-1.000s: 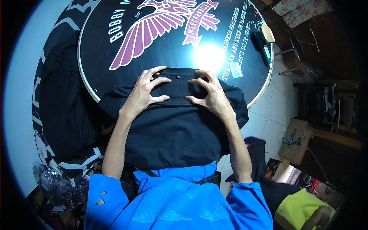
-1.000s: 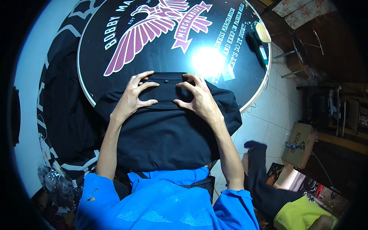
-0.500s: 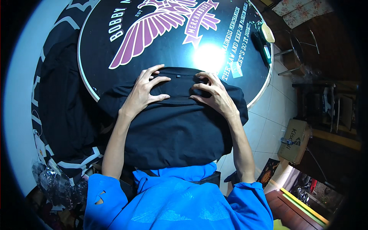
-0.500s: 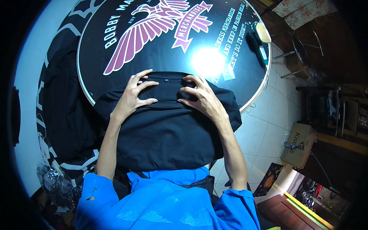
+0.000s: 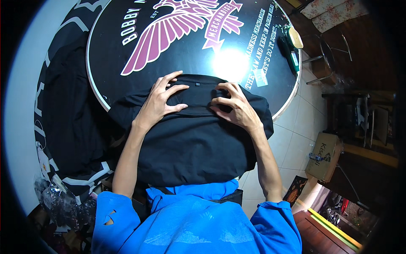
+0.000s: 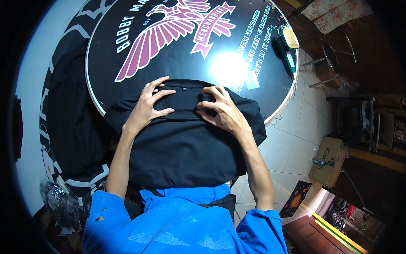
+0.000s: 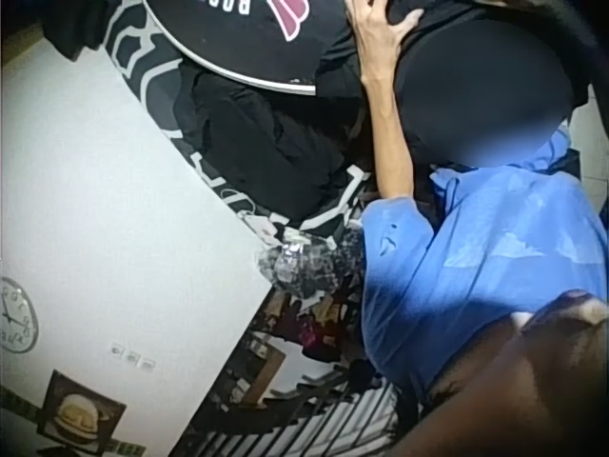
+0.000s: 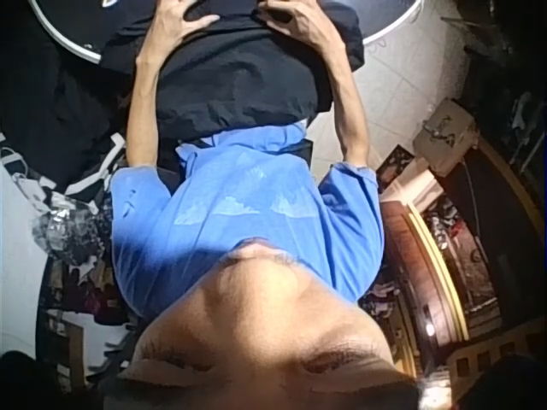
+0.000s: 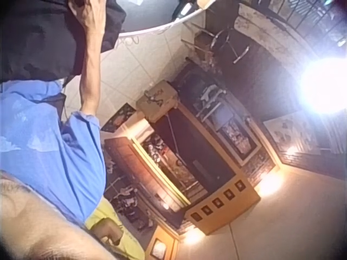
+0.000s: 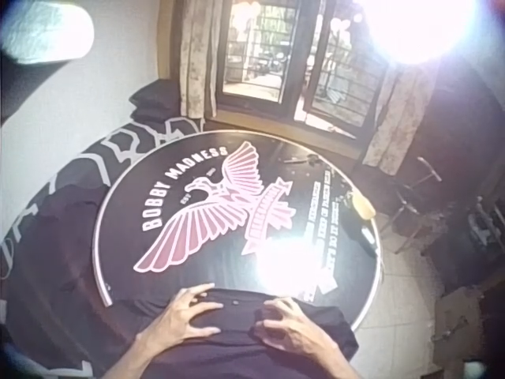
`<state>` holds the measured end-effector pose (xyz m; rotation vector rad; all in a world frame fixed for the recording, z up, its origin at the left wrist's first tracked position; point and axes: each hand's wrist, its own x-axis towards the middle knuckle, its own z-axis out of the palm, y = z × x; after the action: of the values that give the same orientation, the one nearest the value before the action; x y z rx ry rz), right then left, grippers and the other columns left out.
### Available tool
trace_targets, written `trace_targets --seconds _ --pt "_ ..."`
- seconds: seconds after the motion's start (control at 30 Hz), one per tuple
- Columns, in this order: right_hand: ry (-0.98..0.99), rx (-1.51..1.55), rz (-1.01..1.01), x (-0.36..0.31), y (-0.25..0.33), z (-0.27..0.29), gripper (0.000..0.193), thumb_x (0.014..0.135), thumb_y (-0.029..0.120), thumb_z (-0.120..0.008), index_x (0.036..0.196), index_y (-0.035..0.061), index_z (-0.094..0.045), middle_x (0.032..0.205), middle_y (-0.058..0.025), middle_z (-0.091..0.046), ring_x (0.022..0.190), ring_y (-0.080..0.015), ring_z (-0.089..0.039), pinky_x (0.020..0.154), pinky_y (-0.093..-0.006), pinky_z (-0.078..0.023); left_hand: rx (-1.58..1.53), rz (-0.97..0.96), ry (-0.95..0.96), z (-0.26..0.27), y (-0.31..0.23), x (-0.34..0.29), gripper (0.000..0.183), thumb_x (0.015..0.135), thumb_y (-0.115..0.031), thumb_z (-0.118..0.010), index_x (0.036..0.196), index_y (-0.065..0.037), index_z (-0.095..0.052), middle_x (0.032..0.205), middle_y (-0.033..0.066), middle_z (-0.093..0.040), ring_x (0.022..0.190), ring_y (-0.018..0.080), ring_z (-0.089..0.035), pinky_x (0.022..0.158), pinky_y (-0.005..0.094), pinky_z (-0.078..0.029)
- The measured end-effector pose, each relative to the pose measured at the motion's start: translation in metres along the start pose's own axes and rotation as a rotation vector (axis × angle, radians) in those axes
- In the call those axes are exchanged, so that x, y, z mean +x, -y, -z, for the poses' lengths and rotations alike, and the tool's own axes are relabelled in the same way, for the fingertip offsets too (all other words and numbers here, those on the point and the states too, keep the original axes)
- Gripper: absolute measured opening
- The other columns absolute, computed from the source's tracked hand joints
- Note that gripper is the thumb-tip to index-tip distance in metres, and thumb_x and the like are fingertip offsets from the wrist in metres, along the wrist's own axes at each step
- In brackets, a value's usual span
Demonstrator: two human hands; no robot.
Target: Check the size label of a black t-shirt and scan it using a handheld terminal.
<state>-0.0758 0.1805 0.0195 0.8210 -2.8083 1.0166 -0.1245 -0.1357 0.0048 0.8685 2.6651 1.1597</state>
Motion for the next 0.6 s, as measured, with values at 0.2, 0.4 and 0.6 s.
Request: trace_targets --seconds 0.2,0.4,0.6 --pt "-0.003 -0.036 0.004 -0.002 -0.002 -0.001 0.022 0.089 0.016 -0.094 0.11 0.0163 -0.087 0.141 -0.0104 -0.065 0.135 -0.0354 -0.059 0.109 -0.0472 -0.059 0.013 -0.008 0.002 0.0 0.0 0.001 0.068 0.078 -0.032 -0.1 0.142 -0.016 -0.08 0.17 0.0058 -0.053 0.144 0.0285 -0.059 0.125 0.0497 -0.053" --pt "0.018 -0.001 0.006 0.002 -0.001 0.003 0.022 0.089 0.015 -0.094 0.11 0.0118 -0.087 0.129 -0.0102 -0.071 0.126 -0.0332 -0.064 0.107 -0.0458 -0.059 0.034 -0.014 0.007 0.002 -0.002 0.001 0.068 0.079 -0.032 -0.1 0.142 -0.016 -0.08 0.171 0.0056 -0.052 0.144 0.0284 -0.059 0.125 0.05 -0.053" --pt "-0.074 0.131 -0.166 0.024 0.023 0.004 0.032 0.098 0.015 -0.087 0.127 0.0059 -0.077 0.132 -0.016 -0.072 0.122 -0.037 -0.071 0.108 -0.0463 -0.059 0.063 -0.058 -0.014 0.012 -0.021 0.008 0.061 0.086 -0.029 -0.096 0.141 -0.011 -0.078 0.158 0.009 -0.062 0.139 0.0307 -0.063 0.122 0.0488 -0.054"
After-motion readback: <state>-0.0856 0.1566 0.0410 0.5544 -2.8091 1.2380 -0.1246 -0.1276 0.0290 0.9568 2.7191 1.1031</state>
